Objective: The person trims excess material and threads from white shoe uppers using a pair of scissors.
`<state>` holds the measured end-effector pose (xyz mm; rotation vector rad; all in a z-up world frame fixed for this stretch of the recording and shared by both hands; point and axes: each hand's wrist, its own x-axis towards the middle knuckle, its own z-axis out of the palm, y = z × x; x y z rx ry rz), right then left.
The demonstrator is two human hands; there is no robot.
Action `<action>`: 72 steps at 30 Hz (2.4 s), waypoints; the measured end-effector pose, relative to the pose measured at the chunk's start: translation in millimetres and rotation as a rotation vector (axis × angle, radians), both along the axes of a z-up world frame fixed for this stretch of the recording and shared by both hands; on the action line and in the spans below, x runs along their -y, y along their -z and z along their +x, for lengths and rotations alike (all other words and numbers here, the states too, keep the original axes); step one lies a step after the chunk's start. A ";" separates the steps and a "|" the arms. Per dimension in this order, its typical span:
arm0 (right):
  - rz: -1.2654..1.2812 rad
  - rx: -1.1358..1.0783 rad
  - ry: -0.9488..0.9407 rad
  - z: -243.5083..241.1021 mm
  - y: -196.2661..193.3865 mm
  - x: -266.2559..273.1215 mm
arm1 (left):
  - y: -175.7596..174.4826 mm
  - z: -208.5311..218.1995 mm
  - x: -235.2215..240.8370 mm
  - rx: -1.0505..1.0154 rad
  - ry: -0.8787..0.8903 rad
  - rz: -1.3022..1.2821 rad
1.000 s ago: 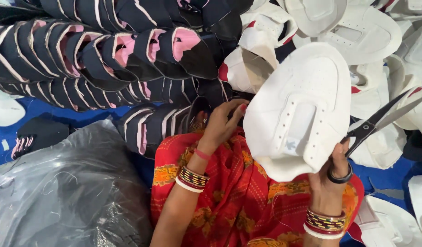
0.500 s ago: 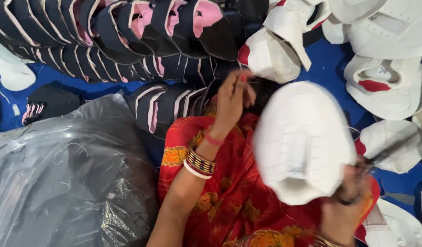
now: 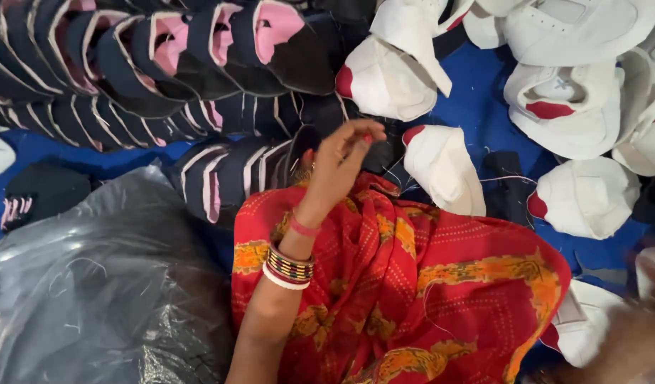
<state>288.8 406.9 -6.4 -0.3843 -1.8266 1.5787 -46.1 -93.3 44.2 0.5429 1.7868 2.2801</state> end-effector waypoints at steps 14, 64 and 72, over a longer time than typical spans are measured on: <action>-0.077 0.120 -0.042 -201.4 -38.0 274.7 | 40.0 21.7 -36.3 0.014 0.206 -0.326; 0.816 0.341 0.236 -158.6 -173.4 297.9 | -3.0 13.2 -0.4 0.364 0.177 0.104; 0.935 0.483 0.065 -110.2 -113.1 316.9 | 3.3 24.2 -18.0 0.376 0.120 0.299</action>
